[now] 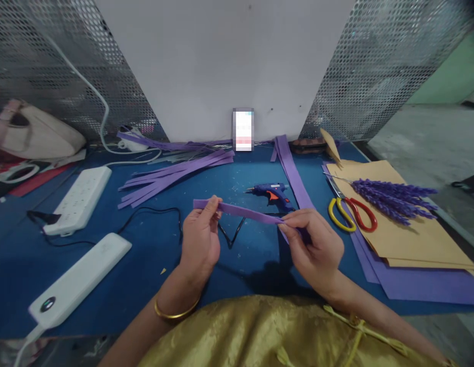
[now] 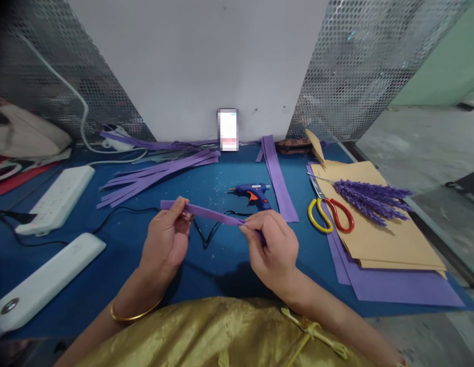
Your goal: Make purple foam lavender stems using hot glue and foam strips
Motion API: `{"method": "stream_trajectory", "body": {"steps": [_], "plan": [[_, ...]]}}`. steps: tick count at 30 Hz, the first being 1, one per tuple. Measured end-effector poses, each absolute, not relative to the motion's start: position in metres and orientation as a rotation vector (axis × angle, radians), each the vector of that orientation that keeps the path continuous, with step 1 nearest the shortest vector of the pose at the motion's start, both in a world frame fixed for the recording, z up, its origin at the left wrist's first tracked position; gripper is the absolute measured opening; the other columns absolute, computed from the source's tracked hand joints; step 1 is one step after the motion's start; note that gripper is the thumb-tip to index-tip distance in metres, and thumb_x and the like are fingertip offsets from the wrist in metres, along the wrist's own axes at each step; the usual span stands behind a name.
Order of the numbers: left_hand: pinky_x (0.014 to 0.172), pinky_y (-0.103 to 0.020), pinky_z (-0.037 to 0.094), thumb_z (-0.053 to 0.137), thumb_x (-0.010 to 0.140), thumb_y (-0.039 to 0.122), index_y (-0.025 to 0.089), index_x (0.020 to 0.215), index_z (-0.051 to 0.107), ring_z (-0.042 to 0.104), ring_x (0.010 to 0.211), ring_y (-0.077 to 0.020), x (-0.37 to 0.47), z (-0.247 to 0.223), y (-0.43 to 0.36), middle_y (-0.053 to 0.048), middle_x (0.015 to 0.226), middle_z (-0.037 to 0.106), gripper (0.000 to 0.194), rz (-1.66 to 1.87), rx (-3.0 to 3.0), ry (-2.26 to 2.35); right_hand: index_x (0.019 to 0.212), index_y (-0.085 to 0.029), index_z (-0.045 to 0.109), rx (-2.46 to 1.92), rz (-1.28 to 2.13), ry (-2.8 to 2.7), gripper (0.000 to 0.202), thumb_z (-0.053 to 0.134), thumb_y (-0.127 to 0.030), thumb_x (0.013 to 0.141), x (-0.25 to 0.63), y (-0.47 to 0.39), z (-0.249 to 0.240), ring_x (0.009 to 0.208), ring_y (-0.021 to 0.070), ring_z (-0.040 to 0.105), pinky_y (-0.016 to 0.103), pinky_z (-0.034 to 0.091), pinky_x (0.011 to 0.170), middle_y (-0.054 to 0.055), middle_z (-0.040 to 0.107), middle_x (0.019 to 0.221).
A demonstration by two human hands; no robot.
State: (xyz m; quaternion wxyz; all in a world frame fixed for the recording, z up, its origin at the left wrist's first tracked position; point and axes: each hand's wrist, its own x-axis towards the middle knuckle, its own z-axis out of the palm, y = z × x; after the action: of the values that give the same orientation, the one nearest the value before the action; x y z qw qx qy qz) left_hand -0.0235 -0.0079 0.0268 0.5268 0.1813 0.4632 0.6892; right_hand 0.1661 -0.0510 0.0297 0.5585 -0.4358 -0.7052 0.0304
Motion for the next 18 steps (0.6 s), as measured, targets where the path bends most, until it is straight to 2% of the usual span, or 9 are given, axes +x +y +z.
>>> {"method": "stream_trajectory", "body": {"steps": [7,11,14,15,18], "plan": [[0.062,-0.019,0.044,0.089,0.065,0.039,0.015,0.077,0.074,0.049,0.058,-0.0052,-0.039,0.025,-0.001,0.004,0.063,0.055,0.031,1.699,0.431,1.055,0.086,-0.022,0.059,-1.034,0.033,-1.610,0.013,0.062,-0.010,0.088,0.168,-0.049,0.031,0.073,0.0170,0.065,0.031,0.052,0.064,0.002,0.064,0.076],[0.062,-0.021,0.045,0.073,0.078,0.060,0.016,0.089,0.075,0.047,0.058,-0.0072,-0.036,0.028,-0.002,0.002,0.065,0.053,0.045,1.717,0.395,1.019,0.085,-0.022,0.059,-1.034,0.035,-1.592,0.013,0.063,-0.010,0.088,0.167,-0.048,0.031,0.073,0.0171,0.065,0.031,0.052,0.063,0.002,0.065,0.077],[0.063,-0.023,0.046,0.067,0.077,0.071,0.016,0.093,0.075,0.049,0.062,-0.0092,-0.022,0.031,-0.011,-0.001,0.073,0.058,0.058,1.592,0.483,0.970,0.085,-0.022,0.059,-1.037,0.031,-1.570,0.013,0.064,-0.011,0.088,0.166,-0.048,0.030,0.072,0.0167,0.065,0.030,0.052,0.063,0.002,0.065,0.077],[0.066,-0.023,0.046,0.073,0.074,0.067,0.016,0.090,0.074,0.051,0.066,-0.0098,-0.017,0.031,-0.015,-0.002,0.076,0.061,0.053,1.511,0.529,0.954,0.085,-0.022,0.059,-1.037,0.043,-1.575,0.012,0.064,-0.011,0.088,0.165,-0.048,0.030,0.072,0.0167,0.065,0.030,0.052,0.063,0.002,0.066,0.077],[0.069,-0.022,0.044,0.090,0.061,0.041,0.015,0.083,0.075,0.053,0.069,-0.0100,-0.002,0.030,-0.028,-0.001,0.075,0.065,0.037,1.263,0.637,0.969,0.084,-0.022,0.060,-1.039,0.131,-1.613,0.010,0.063,-0.014,0.089,0.161,-0.049,0.026,0.072,0.0165,0.065,0.030,0.052,0.063,0.002,0.067,0.077]]}}
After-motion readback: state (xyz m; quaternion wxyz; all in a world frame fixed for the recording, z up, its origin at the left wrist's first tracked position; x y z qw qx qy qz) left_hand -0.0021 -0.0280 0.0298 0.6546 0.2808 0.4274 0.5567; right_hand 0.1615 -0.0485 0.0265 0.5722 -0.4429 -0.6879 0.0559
